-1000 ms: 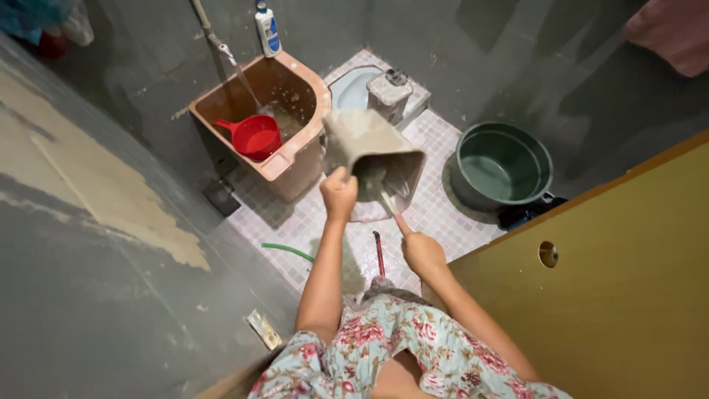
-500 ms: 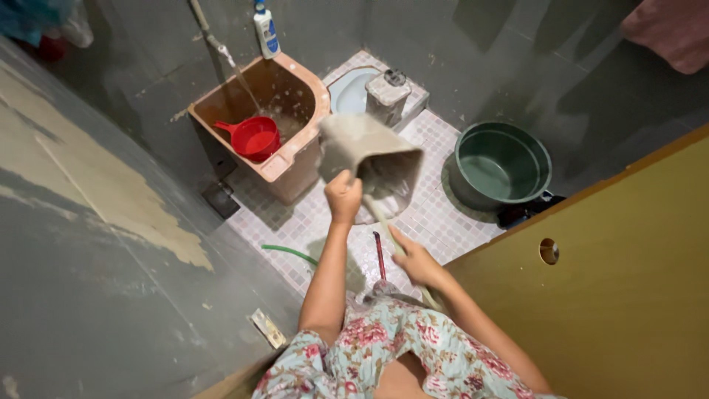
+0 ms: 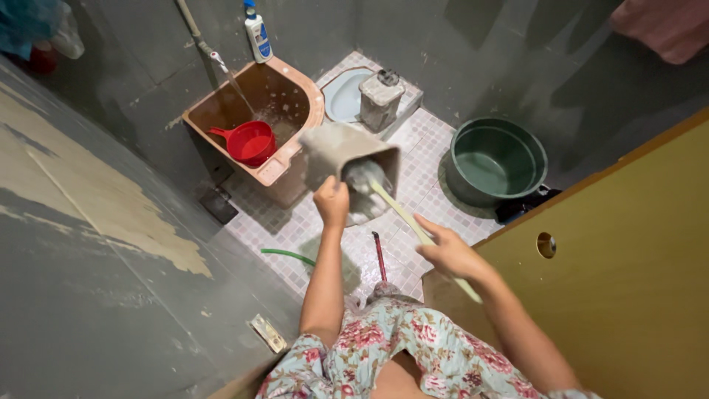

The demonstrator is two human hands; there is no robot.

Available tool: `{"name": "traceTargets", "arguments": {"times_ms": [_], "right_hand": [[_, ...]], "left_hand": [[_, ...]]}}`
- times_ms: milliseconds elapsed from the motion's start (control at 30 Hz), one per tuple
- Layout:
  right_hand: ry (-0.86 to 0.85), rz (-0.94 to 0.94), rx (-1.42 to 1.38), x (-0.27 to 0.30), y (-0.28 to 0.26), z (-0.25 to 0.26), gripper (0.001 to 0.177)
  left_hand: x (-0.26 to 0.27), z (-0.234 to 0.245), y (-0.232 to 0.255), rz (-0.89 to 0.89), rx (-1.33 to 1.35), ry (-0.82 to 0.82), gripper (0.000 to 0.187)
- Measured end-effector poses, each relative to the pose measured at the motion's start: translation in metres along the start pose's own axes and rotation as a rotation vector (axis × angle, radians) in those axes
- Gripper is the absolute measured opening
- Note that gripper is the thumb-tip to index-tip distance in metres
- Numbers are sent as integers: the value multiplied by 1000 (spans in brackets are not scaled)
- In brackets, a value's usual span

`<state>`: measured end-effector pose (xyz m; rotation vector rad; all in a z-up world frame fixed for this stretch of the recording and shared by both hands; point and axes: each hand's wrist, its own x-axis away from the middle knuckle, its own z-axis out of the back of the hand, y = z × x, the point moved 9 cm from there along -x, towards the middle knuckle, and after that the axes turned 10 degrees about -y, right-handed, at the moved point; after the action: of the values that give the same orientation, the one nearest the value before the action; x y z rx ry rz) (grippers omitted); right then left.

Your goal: The person scrubs the inside of a mop bucket with a brush, rinses it under running water, and then wipes the bucket with a cloth. The task involves repeated scrubbing and rinsing actions to clean the bucket.

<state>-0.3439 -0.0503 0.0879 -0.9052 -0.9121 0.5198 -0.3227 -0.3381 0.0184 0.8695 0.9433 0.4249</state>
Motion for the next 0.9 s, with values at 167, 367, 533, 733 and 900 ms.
{"name": "traceTargets", "arguments": {"times_ms": [167,367,533,733,900], "right_hand": [[-63,70,-74,-26,5,-9,70],[89,38,-236,-37,31,2,65],[191,-20,-166,-7,67,24,71],[258,447,139,-47,96,10,66],[134,14,295,-30,134,-15,63]], "left_hand": [[21,-32,9,-27,76,-105,19],[17,-21,15,-28,66,-129,22],[17,-19,29,-22,243,-101,18],[20,-20,29,-14,207,-132,18],[2,2,-6,172,207,-35,23]]}}
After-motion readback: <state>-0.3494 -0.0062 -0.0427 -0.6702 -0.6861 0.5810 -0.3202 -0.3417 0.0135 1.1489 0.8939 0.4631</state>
